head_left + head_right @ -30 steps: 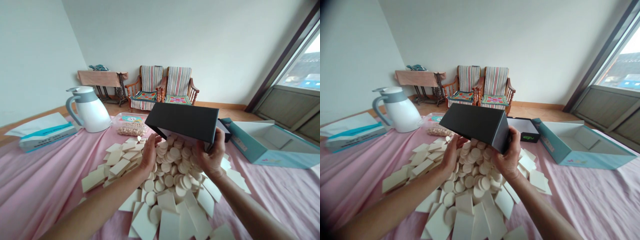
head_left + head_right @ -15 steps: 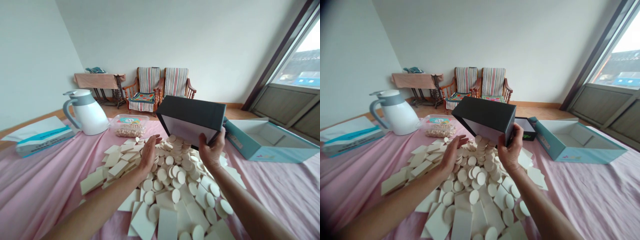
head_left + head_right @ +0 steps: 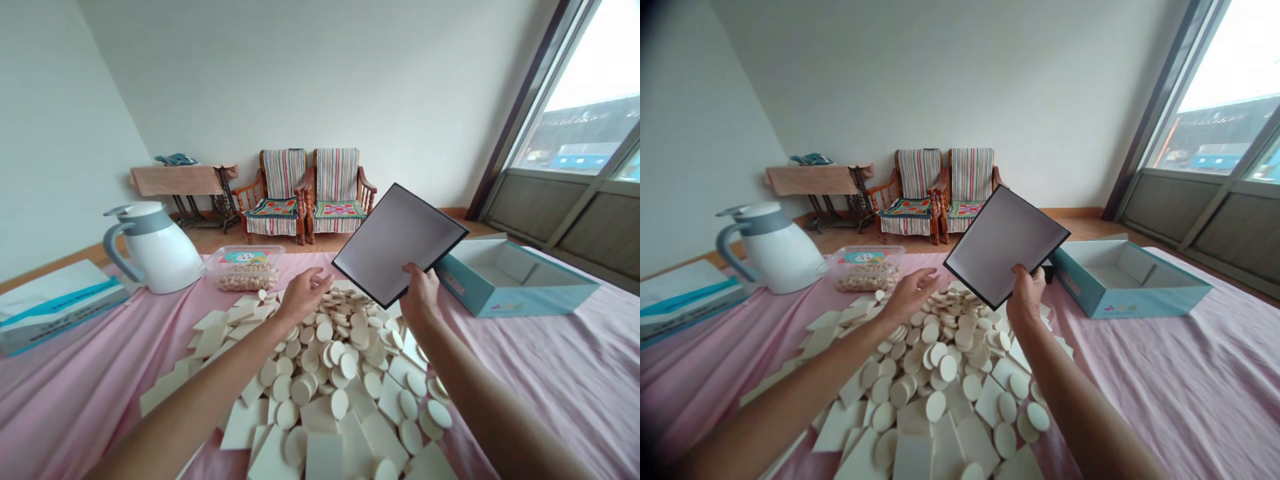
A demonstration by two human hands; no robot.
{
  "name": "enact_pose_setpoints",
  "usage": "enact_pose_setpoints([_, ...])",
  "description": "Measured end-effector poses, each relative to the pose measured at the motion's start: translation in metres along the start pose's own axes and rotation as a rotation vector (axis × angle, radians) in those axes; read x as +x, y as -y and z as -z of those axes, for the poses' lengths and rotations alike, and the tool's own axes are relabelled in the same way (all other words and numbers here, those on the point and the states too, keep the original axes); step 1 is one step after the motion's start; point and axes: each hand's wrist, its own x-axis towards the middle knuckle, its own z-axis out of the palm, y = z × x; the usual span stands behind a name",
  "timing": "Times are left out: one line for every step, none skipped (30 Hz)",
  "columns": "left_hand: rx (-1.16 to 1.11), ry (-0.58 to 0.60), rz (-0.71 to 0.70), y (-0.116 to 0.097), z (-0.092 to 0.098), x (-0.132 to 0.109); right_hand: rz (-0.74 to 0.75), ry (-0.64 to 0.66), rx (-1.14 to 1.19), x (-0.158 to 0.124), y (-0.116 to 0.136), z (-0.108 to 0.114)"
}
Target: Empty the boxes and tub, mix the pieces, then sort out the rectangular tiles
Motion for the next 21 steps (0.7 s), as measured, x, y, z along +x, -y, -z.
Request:
enact_pose_setpoints([0.003,0.039,0.009,-0.001,-0.006,0.002,-0.037,0.027,0.02,-0.002,-0.002,-0.001])
enact_pose_setpoints([0.005,0.075,0.019,-0.003,-0.012,0.003,-0.066,0.055,0.036,-0.006,-0.002,-0.003])
enact_pose_setpoints([0.008,0.099,0.032,-0.004,-0.019,0.003,-0.09,0.09,0.051,-0.01,-0.003,-0.005])
enact_pose_setpoints([0.016,0.109,0.048,-0.005,-0.025,0.003,-0.111,0.14,0.061,-0.015,-0.002,-0.006])
enact_pose_setpoints([0.031,0.102,0.066,-0.006,-0.029,0.004,-0.128,0.203,0.062,-0.02,-0.001,-0.008])
enact_pose_setpoints([0.054,0.084,0.088,-0.007,-0.031,0.006,-0.142,0.274,0.05,-0.025,0.0,-0.008])
enact_pose_setpoints([0.087,0.056,0.109,-0.009,-0.031,0.009,-0.149,0.347,0.022,-0.028,0.002,-0.008])
enact_pose_setpoints([0.13,0.023,0.129,-0.01,-0.027,0.015,-0.147,0.409,-0.023,-0.029,0.005,-0.007])
enact_pose_setpoints([0.181,-0.01,0.146,-0.011,-0.021,0.023,-0.139,0.456,-0.075,-0.029,0.007,-0.004])
enact_pose_setpoints([0.242,-0.049,0.157,-0.012,-0.012,0.033,-0.127,0.478,-0.122,-0.027,0.009,0.0])
enact_pose_setpoints([0.31,-0.085,0.164,-0.014,-0.002,0.044,-0.116,0.478,-0.152,-0.024,0.011,0.004])
enact_pose_setpoints([0.378,-0.12,0.165,-0.015,0.009,0.056,-0.11,0.462,-0.164,-0.019,0.013,0.009])
enact_pose_setpoints([0.446,-0.16,0.167,-0.017,0.019,0.068,-0.107,0.43,-0.16,-0.014,0.013,0.014])
enact_pose_setpoints([0.511,-0.199,0.166,-0.018,0.028,0.081,-0.105,0.389,-0.148,-0.009,0.013,0.018])
enact_pose_setpoints([0.57,-0.224,0.163,-0.02,0.035,0.092,-0.1,0.349,-0.139,-0.004,0.011,0.023])
enact_pose_setpoints([0.625,-0.243,0.161,-0.02,0.04,0.103,-0.089,0.316,-0.142,0.001,0.009,0.027])
enact_pose_setpoints([0.675,-0.254,0.16,-0.021,0.044,0.113,-0.073,0.294,-0.157,0.005,0.007,0.031])
enact_pose_setpoints([0.718,-0.257,0.159,-0.021,0.046,0.123,-0.053,0.283,-0.179,0.009,0.004,0.034])
enact_pose_setpoints([0.754,-0.255,0.159,-0.02,0.048,0.132,-0.033,0.278,-0.204,0.011,0.002,0.037])
enact_pose_setpoints([0.784,-0.247,0.152,-0.02,0.05,0.141,-0.014,0.278,-0.226,0.013,0.001,0.039])
enact_pose_setpoints([0.805,-0.235,0.139,-0.019,0.052,0.149,0.005,0.281,-0.245,0.014,-0.001,0.04])
